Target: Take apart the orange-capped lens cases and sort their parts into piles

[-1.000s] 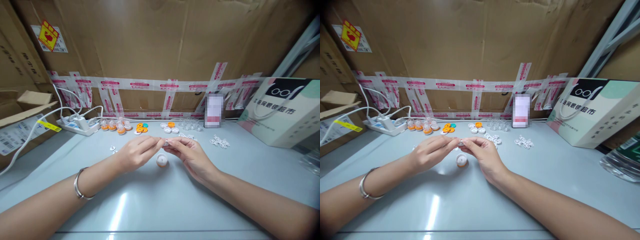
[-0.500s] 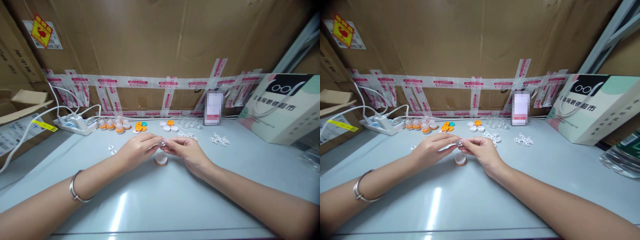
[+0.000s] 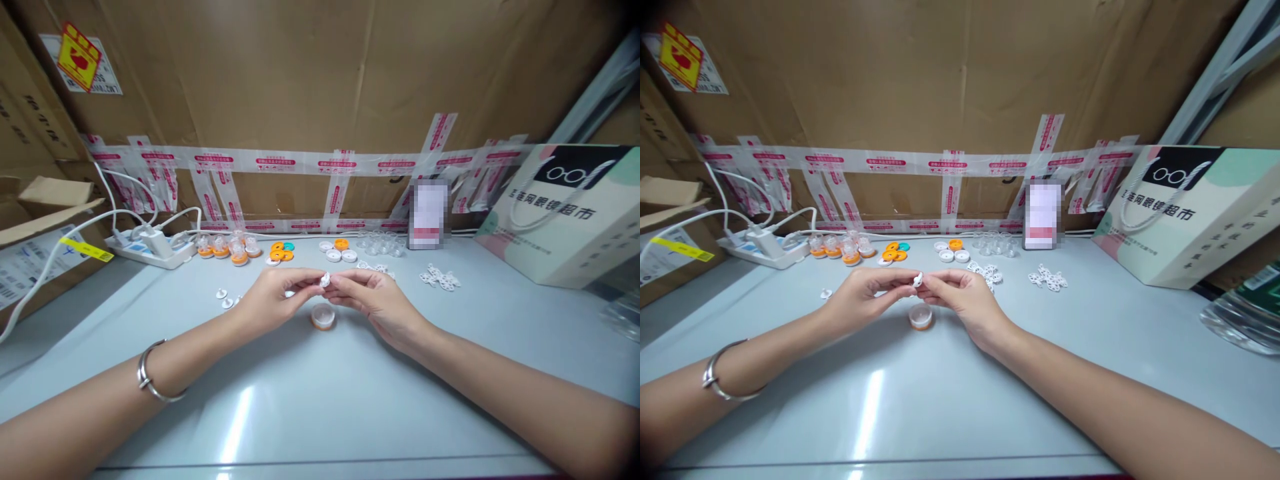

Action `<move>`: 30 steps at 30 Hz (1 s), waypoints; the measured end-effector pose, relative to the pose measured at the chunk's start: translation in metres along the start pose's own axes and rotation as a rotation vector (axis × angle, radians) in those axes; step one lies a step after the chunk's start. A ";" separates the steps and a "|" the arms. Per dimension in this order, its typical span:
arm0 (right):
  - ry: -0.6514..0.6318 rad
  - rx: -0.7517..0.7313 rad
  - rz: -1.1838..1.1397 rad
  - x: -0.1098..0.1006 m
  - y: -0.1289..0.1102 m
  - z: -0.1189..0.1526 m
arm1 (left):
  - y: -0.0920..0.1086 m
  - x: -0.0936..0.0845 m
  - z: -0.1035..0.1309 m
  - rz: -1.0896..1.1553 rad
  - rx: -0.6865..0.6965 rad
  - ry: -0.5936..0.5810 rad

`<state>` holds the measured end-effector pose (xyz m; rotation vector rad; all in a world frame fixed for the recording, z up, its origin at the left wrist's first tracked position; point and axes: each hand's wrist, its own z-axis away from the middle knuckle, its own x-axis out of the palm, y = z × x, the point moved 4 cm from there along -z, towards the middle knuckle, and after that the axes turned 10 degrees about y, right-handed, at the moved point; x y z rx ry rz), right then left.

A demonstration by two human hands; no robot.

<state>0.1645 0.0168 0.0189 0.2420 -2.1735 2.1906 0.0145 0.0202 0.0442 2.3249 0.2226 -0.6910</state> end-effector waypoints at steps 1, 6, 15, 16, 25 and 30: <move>-0.004 0.001 0.001 0.000 0.000 0.000 | -0.001 0.000 0.000 0.001 -0.001 0.003; 0.018 0.042 0.021 0.001 -0.001 0.001 | -0.002 0.002 0.003 -0.179 0.185 0.045; -0.002 -0.125 0.197 0.000 -0.007 0.002 | 0.006 0.003 0.014 -0.494 0.501 0.053; -0.003 -0.150 0.222 0.001 -0.008 0.003 | 0.007 0.003 0.015 -0.516 0.522 0.064; 0.036 -0.280 0.245 0.001 -0.008 0.007 | 0.021 -0.001 0.017 -0.631 0.700 0.157; 0.060 -0.322 0.254 0.001 -0.009 0.009 | 0.022 -0.002 0.019 -0.633 0.781 0.186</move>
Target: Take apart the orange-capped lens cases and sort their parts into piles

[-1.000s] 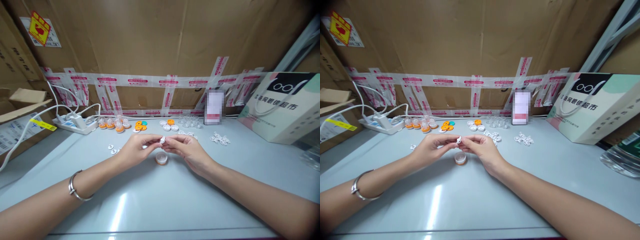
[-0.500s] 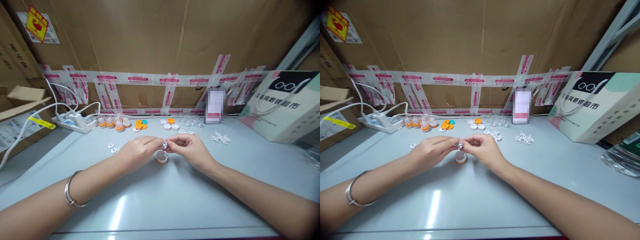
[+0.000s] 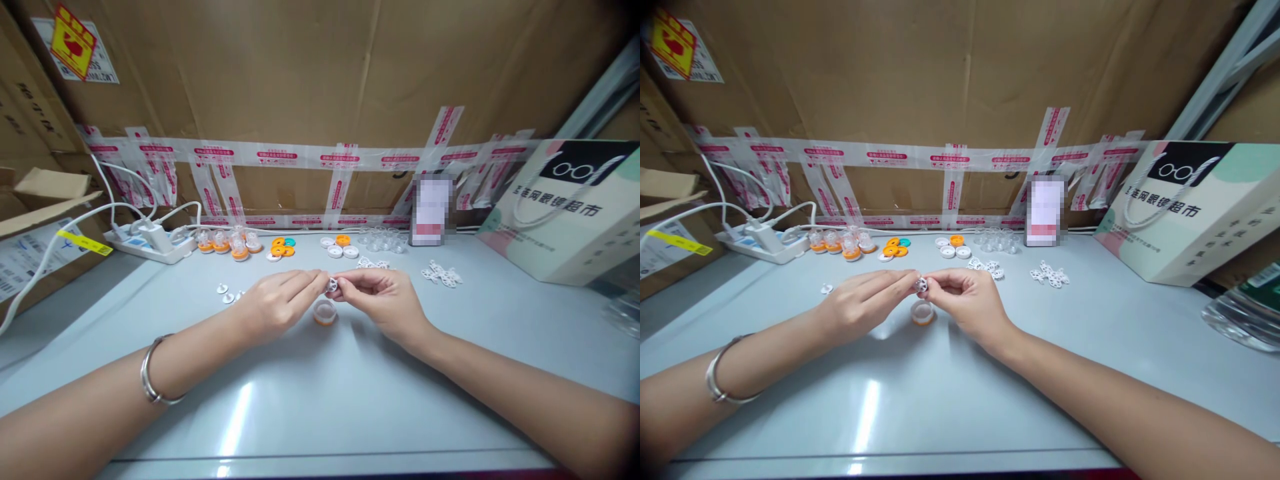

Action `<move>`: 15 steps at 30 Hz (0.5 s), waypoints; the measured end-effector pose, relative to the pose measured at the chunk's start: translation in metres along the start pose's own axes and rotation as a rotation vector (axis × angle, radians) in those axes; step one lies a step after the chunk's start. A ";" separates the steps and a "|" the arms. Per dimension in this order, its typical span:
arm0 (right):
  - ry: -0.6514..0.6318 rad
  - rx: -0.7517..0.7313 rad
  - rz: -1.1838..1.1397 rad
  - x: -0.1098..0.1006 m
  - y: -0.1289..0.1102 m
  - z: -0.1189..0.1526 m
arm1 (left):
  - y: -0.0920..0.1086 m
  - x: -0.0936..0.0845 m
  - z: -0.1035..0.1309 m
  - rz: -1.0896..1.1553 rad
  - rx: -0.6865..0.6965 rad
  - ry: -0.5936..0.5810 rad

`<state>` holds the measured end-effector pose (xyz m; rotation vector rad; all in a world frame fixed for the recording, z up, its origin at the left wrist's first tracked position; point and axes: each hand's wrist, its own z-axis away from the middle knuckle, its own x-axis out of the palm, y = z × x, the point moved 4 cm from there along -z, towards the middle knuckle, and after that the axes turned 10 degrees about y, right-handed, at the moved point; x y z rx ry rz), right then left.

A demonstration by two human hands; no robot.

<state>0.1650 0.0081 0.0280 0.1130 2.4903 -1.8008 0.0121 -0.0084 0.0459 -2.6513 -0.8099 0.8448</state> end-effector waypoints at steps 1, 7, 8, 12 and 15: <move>0.006 -0.006 -0.001 0.000 0.000 0.000 | 0.000 0.000 0.001 0.004 0.008 -0.002; 0.010 0.016 -0.088 -0.001 0.001 -0.003 | -0.002 -0.001 0.004 0.009 -0.038 0.028; -0.002 0.038 -0.095 -0.001 0.002 -0.004 | -0.003 0.000 0.004 0.005 -0.066 0.029; -0.024 0.144 -0.095 0.001 0.008 -0.007 | -0.003 0.007 0.007 0.005 -0.124 -0.026; -0.020 0.209 -0.048 0.003 0.013 -0.007 | -0.003 0.013 0.009 0.036 -0.186 -0.051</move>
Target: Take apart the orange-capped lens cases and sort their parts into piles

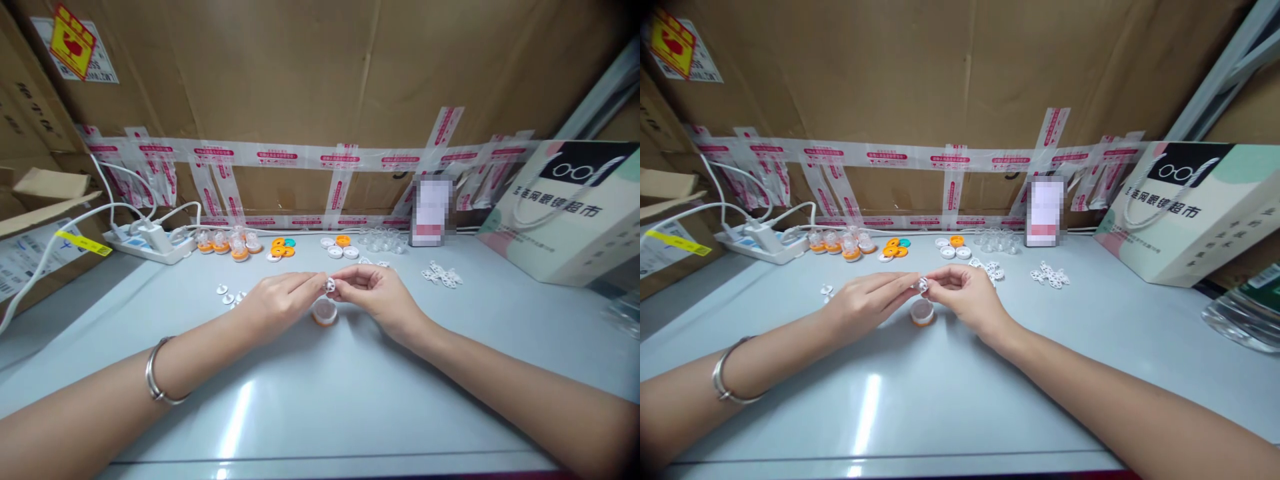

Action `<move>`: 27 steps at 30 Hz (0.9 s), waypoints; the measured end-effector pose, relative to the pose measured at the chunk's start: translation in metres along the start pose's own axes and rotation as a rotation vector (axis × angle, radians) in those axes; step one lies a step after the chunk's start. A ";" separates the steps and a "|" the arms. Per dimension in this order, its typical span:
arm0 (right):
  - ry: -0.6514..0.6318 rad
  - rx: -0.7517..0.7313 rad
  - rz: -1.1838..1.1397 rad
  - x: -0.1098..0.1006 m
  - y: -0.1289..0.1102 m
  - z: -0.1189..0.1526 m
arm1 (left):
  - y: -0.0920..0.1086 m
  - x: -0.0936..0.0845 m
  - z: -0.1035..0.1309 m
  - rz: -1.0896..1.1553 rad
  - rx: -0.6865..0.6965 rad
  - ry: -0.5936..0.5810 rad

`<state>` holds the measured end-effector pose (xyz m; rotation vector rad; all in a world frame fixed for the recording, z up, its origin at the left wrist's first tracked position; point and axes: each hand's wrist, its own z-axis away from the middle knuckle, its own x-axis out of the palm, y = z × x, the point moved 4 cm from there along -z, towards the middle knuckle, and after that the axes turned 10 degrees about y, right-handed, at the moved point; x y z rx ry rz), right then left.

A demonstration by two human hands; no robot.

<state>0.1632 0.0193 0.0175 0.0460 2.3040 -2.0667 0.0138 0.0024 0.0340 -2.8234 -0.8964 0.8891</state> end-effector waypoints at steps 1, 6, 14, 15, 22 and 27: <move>0.006 0.010 0.021 0.000 0.000 -0.001 | 0.000 0.001 0.000 0.016 -0.023 0.002; 0.069 -0.079 0.215 -0.027 -0.015 -0.024 | -0.010 0.001 -0.001 0.127 -0.163 0.080; 0.027 0.030 0.776 -0.121 -0.022 -0.074 | -0.025 0.001 0.000 0.222 -0.332 0.123; -0.018 0.050 0.811 -0.122 -0.019 -0.075 | -0.024 0.002 0.000 0.227 -0.333 0.115; -0.095 0.035 0.958 -0.114 -0.014 -0.071 | -0.020 0.003 -0.001 0.267 -0.348 0.094; 0.028 -0.142 0.649 -0.089 -0.037 -0.055 | -0.018 -0.001 -0.004 0.305 -0.368 0.142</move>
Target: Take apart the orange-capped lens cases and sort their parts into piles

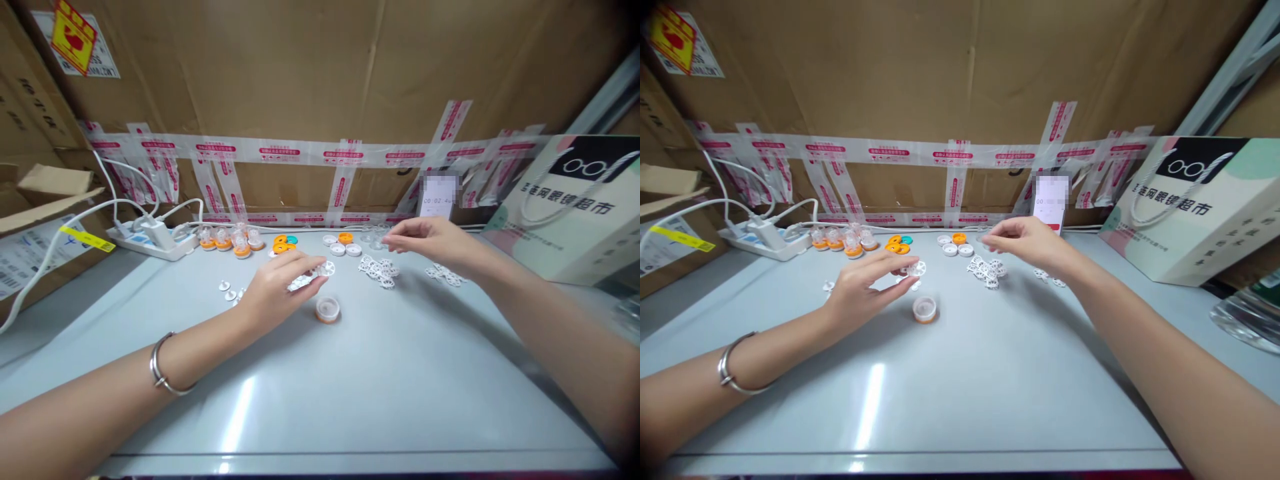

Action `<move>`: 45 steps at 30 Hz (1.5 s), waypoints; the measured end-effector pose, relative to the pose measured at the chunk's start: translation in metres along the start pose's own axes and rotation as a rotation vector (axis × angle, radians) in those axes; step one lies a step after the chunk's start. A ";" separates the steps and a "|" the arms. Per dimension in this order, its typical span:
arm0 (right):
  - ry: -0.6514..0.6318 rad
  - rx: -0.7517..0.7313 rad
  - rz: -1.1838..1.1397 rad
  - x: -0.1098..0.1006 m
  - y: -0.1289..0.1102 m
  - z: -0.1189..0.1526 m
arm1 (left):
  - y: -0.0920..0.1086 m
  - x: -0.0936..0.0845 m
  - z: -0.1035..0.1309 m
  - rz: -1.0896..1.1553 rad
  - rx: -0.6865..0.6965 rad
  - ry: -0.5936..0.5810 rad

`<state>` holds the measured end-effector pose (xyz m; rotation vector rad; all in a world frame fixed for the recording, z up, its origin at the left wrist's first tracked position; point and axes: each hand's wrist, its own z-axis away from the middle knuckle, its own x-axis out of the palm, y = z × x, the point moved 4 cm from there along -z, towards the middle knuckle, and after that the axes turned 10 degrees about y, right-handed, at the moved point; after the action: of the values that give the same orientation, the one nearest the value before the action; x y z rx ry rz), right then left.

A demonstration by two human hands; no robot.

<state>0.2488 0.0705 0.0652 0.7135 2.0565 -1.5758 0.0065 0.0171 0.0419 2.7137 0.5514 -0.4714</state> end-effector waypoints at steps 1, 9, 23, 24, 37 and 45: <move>-0.024 -0.026 -0.099 0.008 -0.010 0.007 | 0.001 -0.001 -0.001 0.005 -0.004 0.015; -0.193 -0.012 -0.578 0.079 -0.048 0.058 | 0.013 -0.003 -0.001 0.008 0.036 0.035; -0.103 0.242 0.066 -0.071 0.059 -0.015 | 0.003 0.018 0.013 0.013 -0.237 -0.536; -0.167 0.285 0.080 -0.075 0.070 -0.014 | 0.003 0.020 0.015 0.002 -0.248 -0.568; -0.080 0.170 0.345 -0.071 0.070 -0.014 | 0.004 0.023 0.022 0.013 -0.369 -0.597; -0.322 -0.207 0.043 0.051 -0.026 0.040 | 0.001 0.025 0.025 0.012 -0.415 -0.544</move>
<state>0.1945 0.0329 0.0424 0.3970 1.9137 -1.3303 0.0222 0.0148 0.0102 2.0740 0.4202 -0.9339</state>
